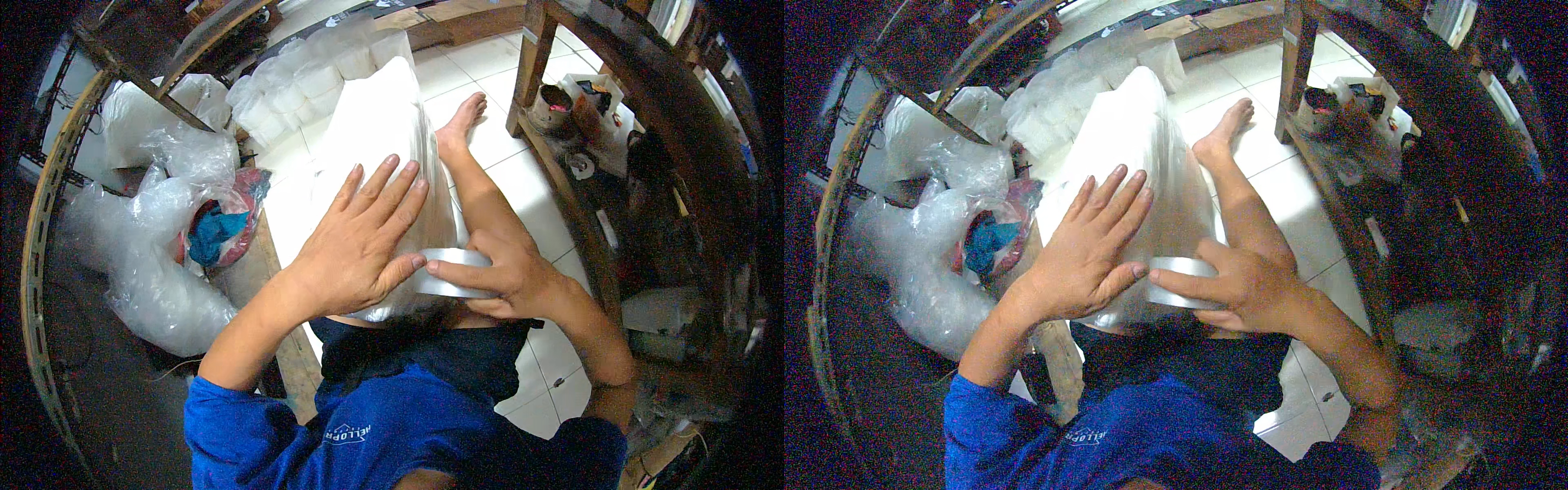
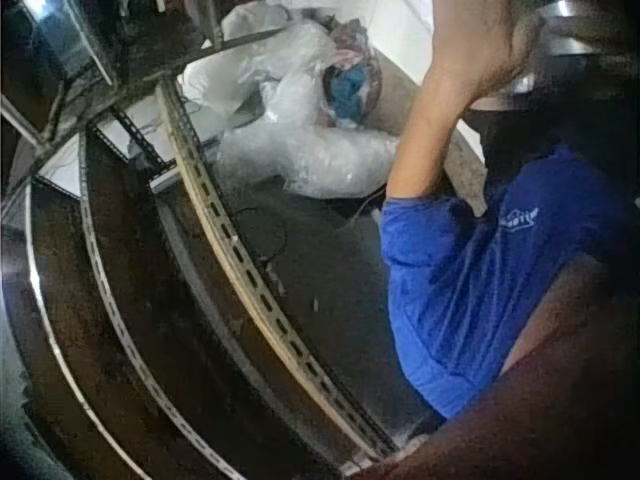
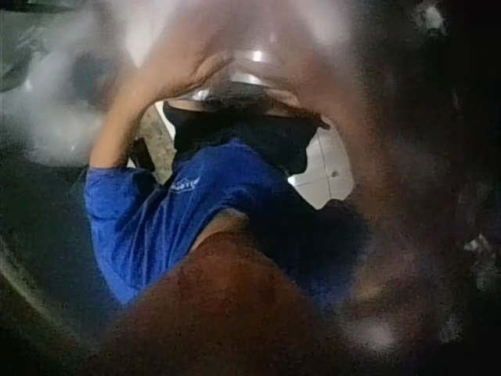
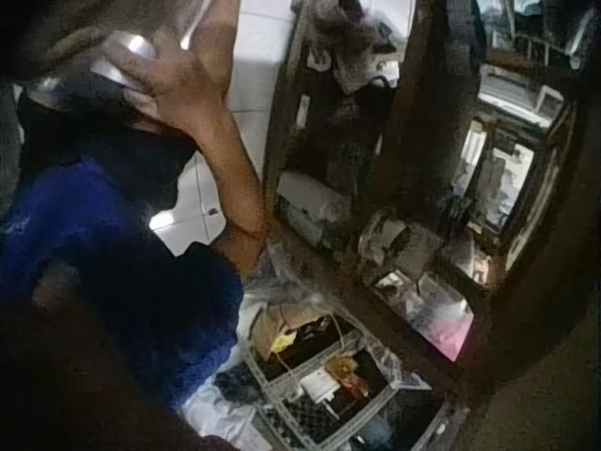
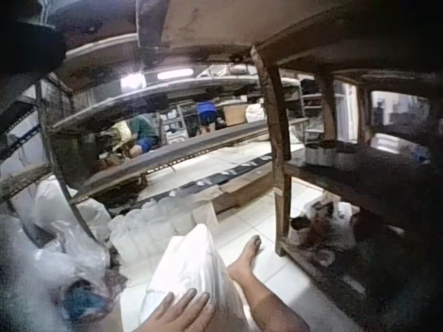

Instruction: The person sits on the floor and wraps a large white cylindrical bundle with clear packing tape. They repeatedly pull tape from a roll, press it onto the bundle, and smooth it down while rotating the bundle to cover multiple sides.

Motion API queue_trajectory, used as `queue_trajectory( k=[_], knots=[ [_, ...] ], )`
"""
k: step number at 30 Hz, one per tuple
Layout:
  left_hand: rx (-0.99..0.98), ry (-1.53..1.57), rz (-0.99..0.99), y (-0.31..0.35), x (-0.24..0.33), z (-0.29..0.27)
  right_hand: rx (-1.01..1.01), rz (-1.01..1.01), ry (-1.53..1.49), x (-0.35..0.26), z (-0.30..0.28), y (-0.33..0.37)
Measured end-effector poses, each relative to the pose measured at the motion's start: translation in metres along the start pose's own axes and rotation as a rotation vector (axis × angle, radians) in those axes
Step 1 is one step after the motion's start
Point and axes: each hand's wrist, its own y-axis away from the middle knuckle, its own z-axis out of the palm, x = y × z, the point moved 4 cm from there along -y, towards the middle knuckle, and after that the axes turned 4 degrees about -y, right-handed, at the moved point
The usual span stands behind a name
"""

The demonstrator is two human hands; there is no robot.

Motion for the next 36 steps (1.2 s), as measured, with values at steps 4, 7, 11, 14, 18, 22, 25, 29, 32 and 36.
queue_trajectory(
  k=[4, 7, 11, 14, 18, 22, 25, 29, 32, 36],
  knots=[
    [-0.036, -0.039, -0.02, 0.003, -0.002, 0.002, -0.095, 0.063, -0.036, 0.006, 0.013, 0.006],
    [-0.077, -0.051, -0.043, 0.002, -0.001, -0.002, -0.036, 0.067, -0.077, 0.006, 0.022, 0.007],
    [-0.115, -0.082, -0.066, 0.005, -0.004, -0.007, 0.086, 0.042, -0.111, 0.009, 0.028, 0.01],
    [-0.065, -0.146, -0.097, 0.005, 0.004, -0.017, 0.193, 0.039, -0.192, 0.011, 0.033, 0.015],
    [-0.17, -0.117, -0.028, 0.014, 0.047, -0.021, 0.252, 0.087, -0.178, 0.01, 0.029, 0.018],
    [-0.205, -0.456, -0.068, 0.028, 0.064, 0.008, 0.179, 0.143, -0.141, 0.005, 0.026, 0.015],
    [-0.308, -0.764, -0.026, 0.031, 0.072, 0.022, 0.136, 0.147, -0.097, 0.0, 0.025, 0.011],
    [-0.427, -0.97, 0.01, 0.028, 0.078, 0.028, 0.064, 0.205, -0.044, -0.011, 0.032, 0.003],
    [-0.428, -1.015, 0.015, 0.032, 0.076, 0.037, 0.088, 0.172, 0.005, -0.016, 0.037, -0.001],
    [-0.409, -0.952, -0.003, 0.033, 0.075, 0.033, 0.086, 0.172, -0.008, -0.016, 0.037, 0.003]
  ],
)
